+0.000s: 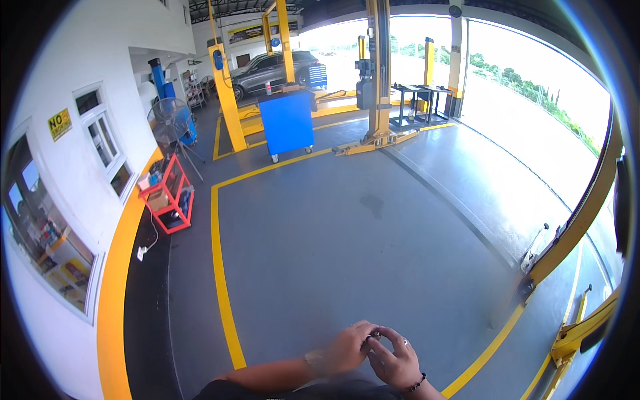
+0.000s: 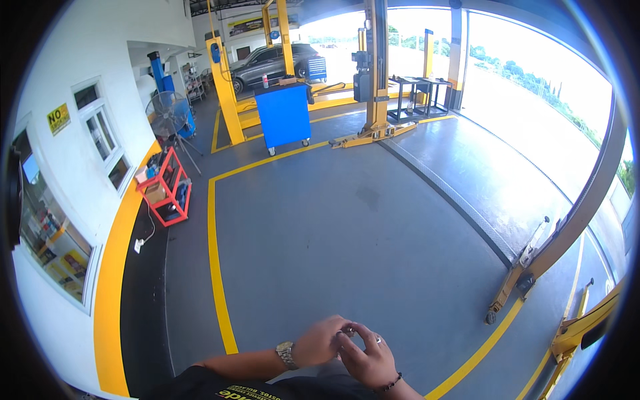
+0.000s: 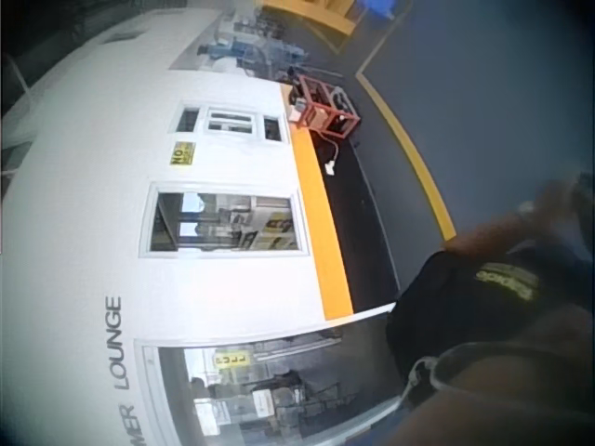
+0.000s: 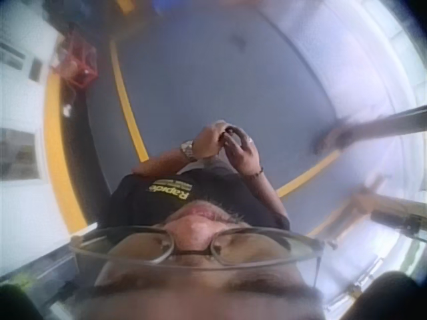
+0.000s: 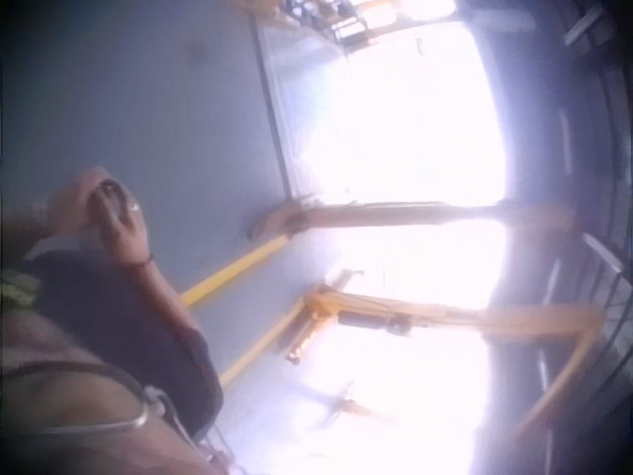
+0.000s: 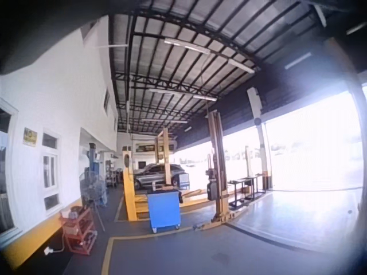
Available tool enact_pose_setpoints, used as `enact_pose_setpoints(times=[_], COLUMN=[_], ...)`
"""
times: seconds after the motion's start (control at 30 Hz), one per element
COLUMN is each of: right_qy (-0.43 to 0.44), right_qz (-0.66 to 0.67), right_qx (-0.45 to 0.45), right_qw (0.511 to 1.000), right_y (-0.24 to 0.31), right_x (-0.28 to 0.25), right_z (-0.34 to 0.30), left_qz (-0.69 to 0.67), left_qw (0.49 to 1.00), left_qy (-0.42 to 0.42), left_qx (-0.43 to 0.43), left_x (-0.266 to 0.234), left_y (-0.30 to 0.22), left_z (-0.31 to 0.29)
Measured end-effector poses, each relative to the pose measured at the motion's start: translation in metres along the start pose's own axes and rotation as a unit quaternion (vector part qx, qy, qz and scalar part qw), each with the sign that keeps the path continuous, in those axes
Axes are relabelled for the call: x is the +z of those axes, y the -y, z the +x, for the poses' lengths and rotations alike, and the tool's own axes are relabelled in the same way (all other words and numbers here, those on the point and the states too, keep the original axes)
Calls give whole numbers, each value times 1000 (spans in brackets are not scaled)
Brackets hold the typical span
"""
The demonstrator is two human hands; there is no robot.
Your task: The person selects a socket and a small brass fitting from a tool drawer. They use pliers to manipulate the fitting, then walk to a workbench to apply a dark lubricant to the fitting using a brush. The person then inserts the fitting into the socket and wipes the assembly with a cloth.
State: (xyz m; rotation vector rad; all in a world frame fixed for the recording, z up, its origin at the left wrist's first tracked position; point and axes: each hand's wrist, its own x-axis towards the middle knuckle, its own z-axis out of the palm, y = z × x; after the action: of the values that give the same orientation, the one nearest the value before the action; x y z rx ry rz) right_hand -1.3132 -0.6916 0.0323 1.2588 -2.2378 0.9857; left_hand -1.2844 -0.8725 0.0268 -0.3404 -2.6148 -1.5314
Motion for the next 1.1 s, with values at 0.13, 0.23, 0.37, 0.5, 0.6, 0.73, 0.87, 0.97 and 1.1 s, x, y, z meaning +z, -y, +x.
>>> enact_pose_setpoints(times=[0.13, 0.23, 0.37, 0.5, 0.6, 0.73, 0.87, 0.97, 1.1], right_qy=[64, 130, 148, 183, 193, 196, 80, 20, -28], right_qz=[40, 103, 196, 183, 140, 76, 77, 74, 74], right_qx=[-35, -61, -65, -81, -96, -81, -38, 31, 64], right_qw=[997, 984, 967, 963, 967, 974, 993, 997, 995], right_y=[-50, -71, -116, -167, -224, -296, -384, -455, -553], right_x=[29, 54, 112, 185, 227, 227, 237, 243, 246], right_z=[104, 185, 270, 348, 405, 485, 536, 566, 612], left_qz=[16, 88, 137, 139, 167, 112, 79, 85, 82], left_qw=[997, 988, 971, 954, 957, 987, 993, 984, 970], left_qy=[-70, -127, -194, -264, -236, -104, 31, 88, 127], left_qx=[-3, 31, 9, -34, -16, 42, 80, 131, 190], left_x=[-64, -121, -173, -219, -253, -298, -323, -325, -328], left_y=[30, 57, 87, 185, 247, 285, 317, 344, 356], left_z=[65, 102, 164, 218, 280, 399, 524, 625, 753])
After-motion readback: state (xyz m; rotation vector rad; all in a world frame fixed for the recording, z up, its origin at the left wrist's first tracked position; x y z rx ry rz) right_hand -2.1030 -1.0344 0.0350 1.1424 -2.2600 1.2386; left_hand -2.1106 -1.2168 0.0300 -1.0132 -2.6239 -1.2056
